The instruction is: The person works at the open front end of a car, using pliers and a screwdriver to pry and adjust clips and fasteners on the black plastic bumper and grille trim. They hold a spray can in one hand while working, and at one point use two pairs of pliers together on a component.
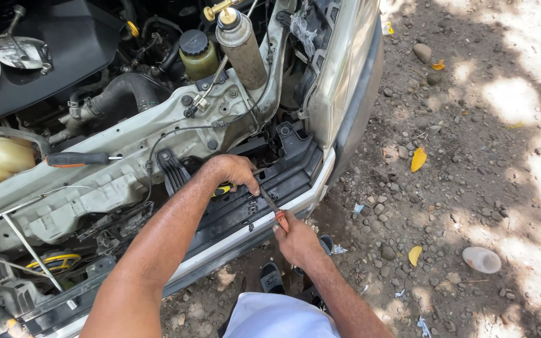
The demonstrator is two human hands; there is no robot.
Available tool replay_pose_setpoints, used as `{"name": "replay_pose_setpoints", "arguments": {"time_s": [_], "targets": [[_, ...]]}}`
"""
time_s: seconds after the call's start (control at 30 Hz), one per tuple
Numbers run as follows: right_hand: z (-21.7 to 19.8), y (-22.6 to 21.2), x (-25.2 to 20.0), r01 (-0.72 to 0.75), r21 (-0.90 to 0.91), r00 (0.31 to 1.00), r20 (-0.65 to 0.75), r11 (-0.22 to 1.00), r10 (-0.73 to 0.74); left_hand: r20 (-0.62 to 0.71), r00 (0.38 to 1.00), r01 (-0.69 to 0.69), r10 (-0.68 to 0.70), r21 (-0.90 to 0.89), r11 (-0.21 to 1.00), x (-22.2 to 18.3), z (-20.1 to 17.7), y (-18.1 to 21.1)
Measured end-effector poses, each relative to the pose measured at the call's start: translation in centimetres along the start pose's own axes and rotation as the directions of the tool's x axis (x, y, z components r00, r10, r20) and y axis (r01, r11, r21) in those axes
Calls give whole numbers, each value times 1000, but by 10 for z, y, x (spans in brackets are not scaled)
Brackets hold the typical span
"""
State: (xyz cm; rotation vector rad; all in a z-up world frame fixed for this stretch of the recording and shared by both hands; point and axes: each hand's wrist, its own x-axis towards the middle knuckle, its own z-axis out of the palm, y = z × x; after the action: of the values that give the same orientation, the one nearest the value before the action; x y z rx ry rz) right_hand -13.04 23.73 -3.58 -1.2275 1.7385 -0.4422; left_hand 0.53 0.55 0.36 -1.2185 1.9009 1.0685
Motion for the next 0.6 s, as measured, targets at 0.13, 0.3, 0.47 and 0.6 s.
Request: {"name": "replay_pose_setpoints", "arguments": {"time_s": [0.13,0.3,0.47,0.6], "targets": [[-5,-14,-1,-18,41,1000,21,999,17,-6,1000,18,-18,12,1000,7,0,-4],[8,-1,11,-89,62,996,30,994,87,15,999,-40,41,-43,998,39,6,-21],[21,14,19,-110,17,994,-7,994,110,44,999,-18,18,-14,1000,18,6,-9],[24,17,28,-119,-42,993,-17,992,118,28,999,-32,31,35,999,27,2,-14]]}}
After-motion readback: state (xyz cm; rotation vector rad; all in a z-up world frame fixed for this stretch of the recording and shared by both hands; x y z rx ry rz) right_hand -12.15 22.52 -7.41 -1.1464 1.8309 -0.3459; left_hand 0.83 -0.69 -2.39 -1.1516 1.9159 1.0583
